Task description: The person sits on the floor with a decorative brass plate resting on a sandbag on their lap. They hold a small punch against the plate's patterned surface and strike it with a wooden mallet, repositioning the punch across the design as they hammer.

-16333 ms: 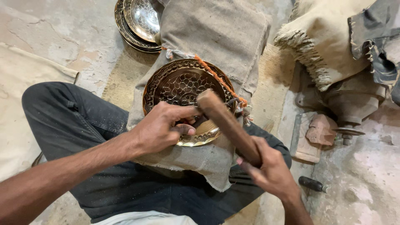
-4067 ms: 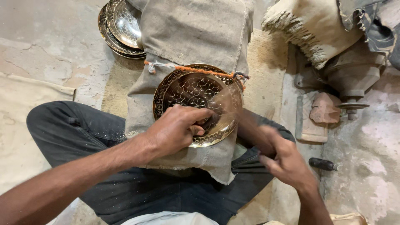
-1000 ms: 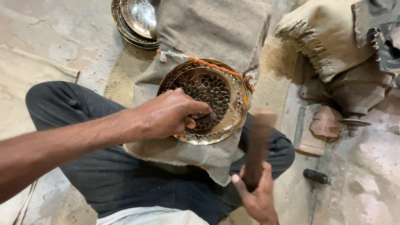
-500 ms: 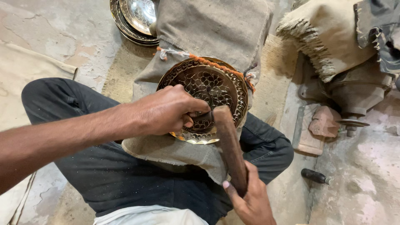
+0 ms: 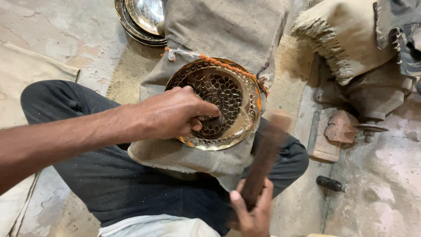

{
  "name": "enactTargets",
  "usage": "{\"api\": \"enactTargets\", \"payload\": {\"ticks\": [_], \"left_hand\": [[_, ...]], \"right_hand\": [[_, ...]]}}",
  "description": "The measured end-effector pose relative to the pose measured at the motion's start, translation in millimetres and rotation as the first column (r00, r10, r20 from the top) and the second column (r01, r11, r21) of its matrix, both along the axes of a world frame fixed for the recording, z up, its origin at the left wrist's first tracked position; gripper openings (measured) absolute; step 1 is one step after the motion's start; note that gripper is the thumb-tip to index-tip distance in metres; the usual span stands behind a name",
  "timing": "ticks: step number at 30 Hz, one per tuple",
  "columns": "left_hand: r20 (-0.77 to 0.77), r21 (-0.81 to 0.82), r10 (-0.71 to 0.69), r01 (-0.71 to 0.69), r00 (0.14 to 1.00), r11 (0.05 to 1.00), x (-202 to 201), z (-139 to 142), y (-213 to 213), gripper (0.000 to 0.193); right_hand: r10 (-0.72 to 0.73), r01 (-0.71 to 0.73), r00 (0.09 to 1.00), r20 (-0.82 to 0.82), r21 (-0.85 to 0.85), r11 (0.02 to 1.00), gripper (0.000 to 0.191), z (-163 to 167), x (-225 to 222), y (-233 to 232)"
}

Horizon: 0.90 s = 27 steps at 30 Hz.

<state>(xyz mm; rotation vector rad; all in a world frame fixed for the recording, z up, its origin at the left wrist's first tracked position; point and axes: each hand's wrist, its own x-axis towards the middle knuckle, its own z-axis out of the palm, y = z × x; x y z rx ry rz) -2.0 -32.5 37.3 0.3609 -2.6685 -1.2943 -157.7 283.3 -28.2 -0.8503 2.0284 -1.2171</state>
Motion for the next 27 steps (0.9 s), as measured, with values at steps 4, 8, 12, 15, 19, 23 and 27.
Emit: {"api": "enactTargets", "payload": {"ticks": [4, 8, 12, 15, 19, 23, 27], "left_hand": [[0.077, -0.016, 0.004, -0.003, 0.997, 1.000, 1, 1, 0, 0.041], [0.080, -0.002, 0.016, -0.016, 0.997, 1.000, -1, 1, 0, 0.043], [0.021, -0.029, -0.001, 0.002, 1.000, 1.000, -3, 2, -1, 0.043], [0.224, -0.011, 0.006, -0.004, 0.975, 1.000, -3, 3, 0, 0.050], [0.126, -0.038, 0.008, -0.003, 0.992, 0.999, -2, 4, -2, 0.045], [0.128, -0.042, 0.002, 0.003, 0.992, 0.999, -3, 4, -2, 0.047], [0.190, -0.044, -0.015, 0.023, 0.982, 0.999, -3, 4, -2, 0.042]], "right_hand": [[0.182, -0.179, 0.983, -0.017, 0.105, 0.978, 0.064, -7, 2, 7], [0.186, -0.185, 0.982, -0.019, 0.054, 0.981, 0.064, -9, 3, 9], [-0.063, 0.076, 0.982, 0.178, -0.065, 0.995, 0.065, -10, 6, 9], [0.269, -0.257, 0.959, -0.084, 0.131, 0.957, 0.061, -9, 8, 8], [0.023, -0.007, 0.992, 0.122, -0.128, 0.992, 0.062, -10, 17, 5], [0.005, 0.013, 0.993, 0.122, -0.145, 0.989, 0.058, -8, 21, 5], [0.291, -0.289, 0.955, -0.057, 0.036, 0.957, 0.057, -11, 21, 5]]}}
